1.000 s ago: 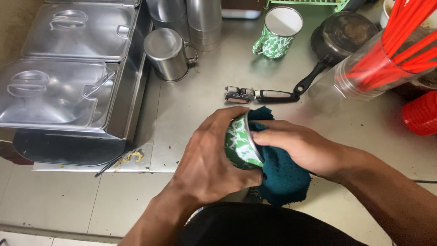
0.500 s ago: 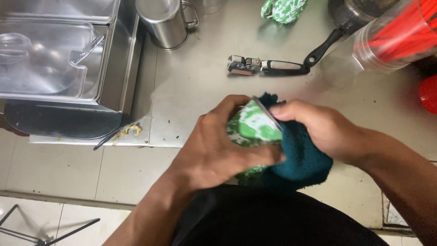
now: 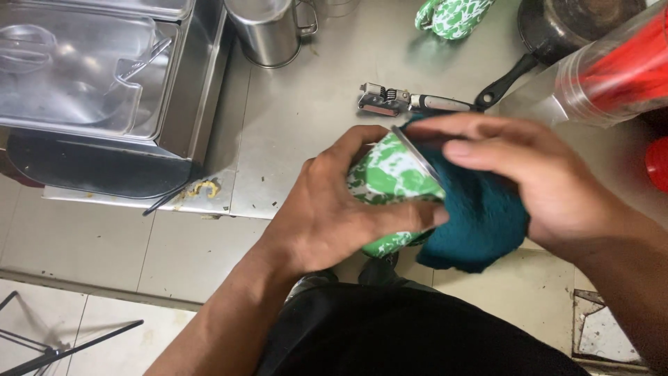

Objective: Wiping and drying various metal and enamel mugs with a cloth on a counter.

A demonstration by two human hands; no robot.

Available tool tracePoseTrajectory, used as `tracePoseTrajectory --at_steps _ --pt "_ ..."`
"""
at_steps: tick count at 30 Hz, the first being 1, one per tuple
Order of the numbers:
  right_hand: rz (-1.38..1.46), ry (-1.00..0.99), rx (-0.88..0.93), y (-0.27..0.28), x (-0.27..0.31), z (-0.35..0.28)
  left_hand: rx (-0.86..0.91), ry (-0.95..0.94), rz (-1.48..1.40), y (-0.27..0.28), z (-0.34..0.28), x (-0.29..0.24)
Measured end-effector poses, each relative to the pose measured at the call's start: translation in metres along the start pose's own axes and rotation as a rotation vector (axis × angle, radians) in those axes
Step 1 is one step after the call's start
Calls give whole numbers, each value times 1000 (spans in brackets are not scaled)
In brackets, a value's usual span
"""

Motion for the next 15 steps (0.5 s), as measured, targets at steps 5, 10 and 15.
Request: tracePoseTrajectory --at_steps 5,10,15 --pt "-96 287 162 -2 23 -13 -3 79 -222 0 -2 17" --pt "-182 157 221 11 5 -2 -7 161 -273 -1 -3 26" --pt "-443 -37 146 29 -6 6 72 187 -299 -2 -3 31"
Point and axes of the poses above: each hand's wrist, its own z-axis towards the middle knuckle, its own y-axis out of the back of the hand, x = y × z, the point moved 9 cm from there along z, towards the middle knuckle, and after that the axes turned 4 degrees about x, right-handed, at the moved point
